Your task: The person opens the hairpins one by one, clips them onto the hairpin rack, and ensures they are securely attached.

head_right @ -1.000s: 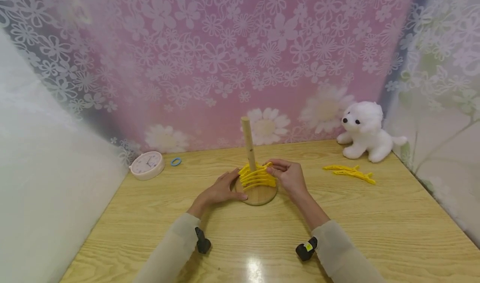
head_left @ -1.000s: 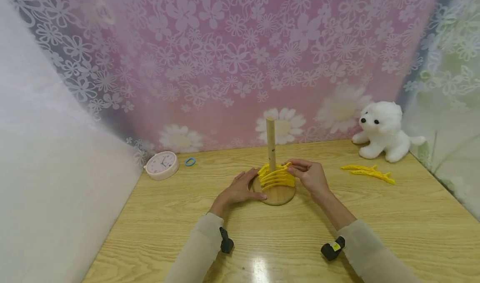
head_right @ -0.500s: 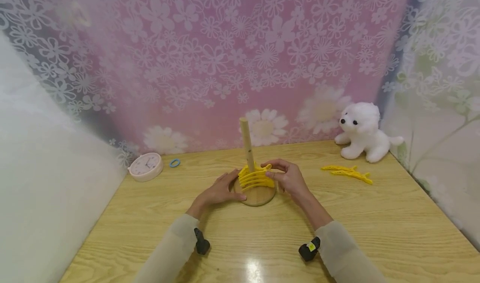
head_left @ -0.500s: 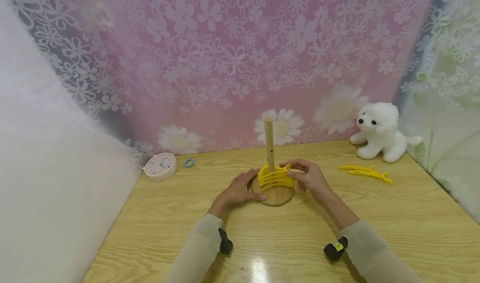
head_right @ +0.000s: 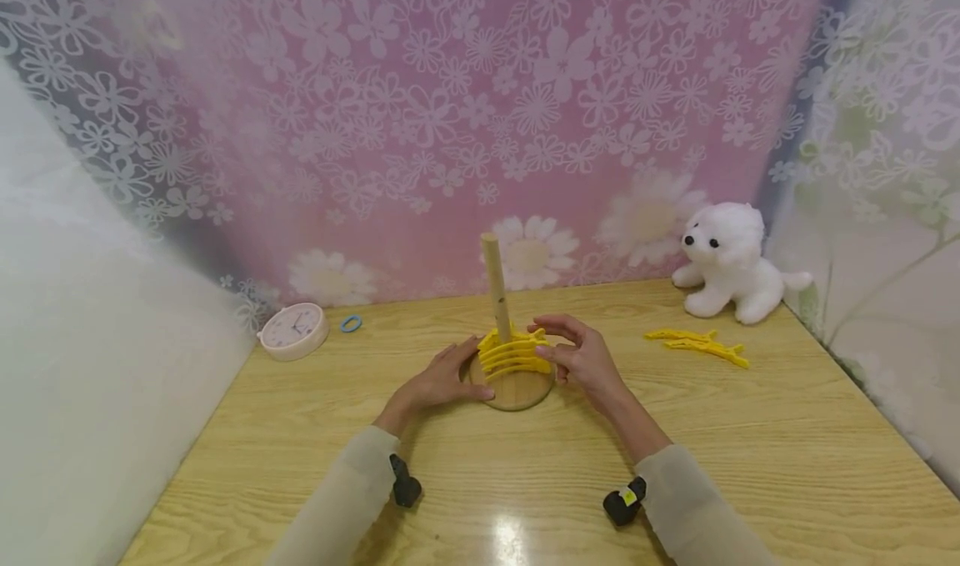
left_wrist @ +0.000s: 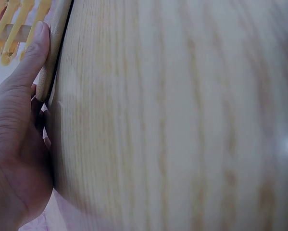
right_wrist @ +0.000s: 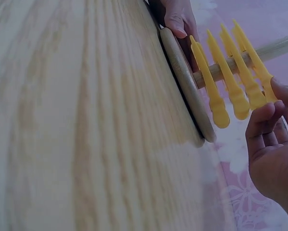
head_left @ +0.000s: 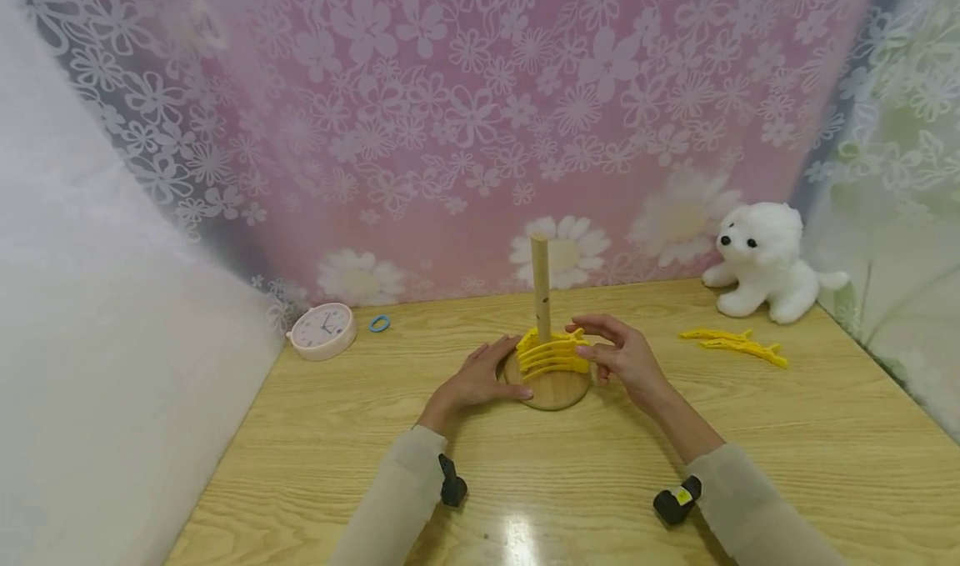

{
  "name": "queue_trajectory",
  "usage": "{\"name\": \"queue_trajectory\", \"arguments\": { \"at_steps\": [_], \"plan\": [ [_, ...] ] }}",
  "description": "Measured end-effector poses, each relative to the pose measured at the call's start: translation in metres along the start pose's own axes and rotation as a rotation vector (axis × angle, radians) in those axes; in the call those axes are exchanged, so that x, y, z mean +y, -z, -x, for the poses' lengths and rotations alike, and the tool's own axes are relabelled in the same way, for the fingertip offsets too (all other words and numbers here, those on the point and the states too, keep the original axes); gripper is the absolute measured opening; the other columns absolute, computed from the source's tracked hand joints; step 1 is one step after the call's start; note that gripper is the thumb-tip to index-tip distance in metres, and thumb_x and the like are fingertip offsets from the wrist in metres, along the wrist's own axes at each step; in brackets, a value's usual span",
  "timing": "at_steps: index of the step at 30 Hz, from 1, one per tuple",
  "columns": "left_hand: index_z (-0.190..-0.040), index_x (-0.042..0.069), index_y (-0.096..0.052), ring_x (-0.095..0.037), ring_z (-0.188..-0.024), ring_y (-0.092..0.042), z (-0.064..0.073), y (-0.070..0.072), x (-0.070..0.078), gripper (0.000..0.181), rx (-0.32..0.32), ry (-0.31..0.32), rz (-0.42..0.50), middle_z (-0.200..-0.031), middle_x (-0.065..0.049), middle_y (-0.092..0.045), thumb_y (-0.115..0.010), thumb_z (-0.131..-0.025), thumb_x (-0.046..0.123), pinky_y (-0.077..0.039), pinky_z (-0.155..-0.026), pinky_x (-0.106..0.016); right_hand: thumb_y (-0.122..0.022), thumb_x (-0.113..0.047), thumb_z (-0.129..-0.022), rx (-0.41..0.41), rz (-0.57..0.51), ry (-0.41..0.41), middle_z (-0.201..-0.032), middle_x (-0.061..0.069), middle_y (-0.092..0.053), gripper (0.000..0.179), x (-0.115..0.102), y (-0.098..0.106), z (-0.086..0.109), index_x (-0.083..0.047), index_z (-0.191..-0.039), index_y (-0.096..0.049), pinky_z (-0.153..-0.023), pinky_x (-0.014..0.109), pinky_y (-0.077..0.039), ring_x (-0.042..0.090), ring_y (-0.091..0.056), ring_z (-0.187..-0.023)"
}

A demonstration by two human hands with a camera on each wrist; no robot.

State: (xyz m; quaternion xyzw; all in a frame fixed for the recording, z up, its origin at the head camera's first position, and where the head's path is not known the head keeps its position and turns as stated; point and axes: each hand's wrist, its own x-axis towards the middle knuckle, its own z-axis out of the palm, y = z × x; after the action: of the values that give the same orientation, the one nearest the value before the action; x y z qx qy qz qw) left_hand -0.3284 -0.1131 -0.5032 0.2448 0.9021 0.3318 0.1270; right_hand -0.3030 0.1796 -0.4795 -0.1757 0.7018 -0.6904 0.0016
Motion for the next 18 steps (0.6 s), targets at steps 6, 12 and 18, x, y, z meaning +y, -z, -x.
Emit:
{"name": "queue_trajectory", "arguments": {
  "at_steps": [6, 12, 18],
  "plan": [
    [-0.168, 0.03, -0.022, -0.027, -0.162, -0.004, 0.0, 0.0, 0.0, 0.103, -0.003, 0.003, -0.003, -0.174, -0.002, -0.017, -0.079, -0.087, 0.059, -0.006, -0.129, -0.053, -0.074, -0.008, -0.098, 0.013, -0.016, 0.002, -0.132, 0.008, -0.069, 0.042, -0.001, 0.006, 0.004, -0.006, -0.139, -0.064, -0.045, 0.029, -0.049, 0.014, -0.047, -0.051],
    [-0.168, 0.028, -0.023, -0.028, -0.161, -0.005, -0.001, 0.0, -0.001, 0.103, 0.003, -0.001, 0.0, -0.174, -0.003, -0.018, -0.079, -0.087, 0.058, -0.007, -0.129, -0.053, -0.074, -0.009, -0.098, 0.032, -0.028, -0.011, -0.131, 0.004, -0.07, 0.044, -0.002, 0.016, 0.01, -0.001, -0.139, -0.062, -0.048, 0.029, -0.05, 0.015, -0.049, -0.052],
    [-0.168, 0.028, -0.023, -0.026, -0.162, -0.005, 0.0, 0.0, 0.0, 0.104, -0.003, -0.007, 0.009, -0.174, -0.002, -0.018, -0.079, -0.087, 0.058, -0.006, -0.13, -0.051, -0.07, -0.007, -0.1, 0.028, -0.027, 0.003, -0.131, 0.003, -0.071, 0.042, -0.005, 0.036, 0.019, 0.001, -0.141, -0.06, -0.047, 0.03, -0.051, 0.018, -0.049, -0.053]
  ]
}}
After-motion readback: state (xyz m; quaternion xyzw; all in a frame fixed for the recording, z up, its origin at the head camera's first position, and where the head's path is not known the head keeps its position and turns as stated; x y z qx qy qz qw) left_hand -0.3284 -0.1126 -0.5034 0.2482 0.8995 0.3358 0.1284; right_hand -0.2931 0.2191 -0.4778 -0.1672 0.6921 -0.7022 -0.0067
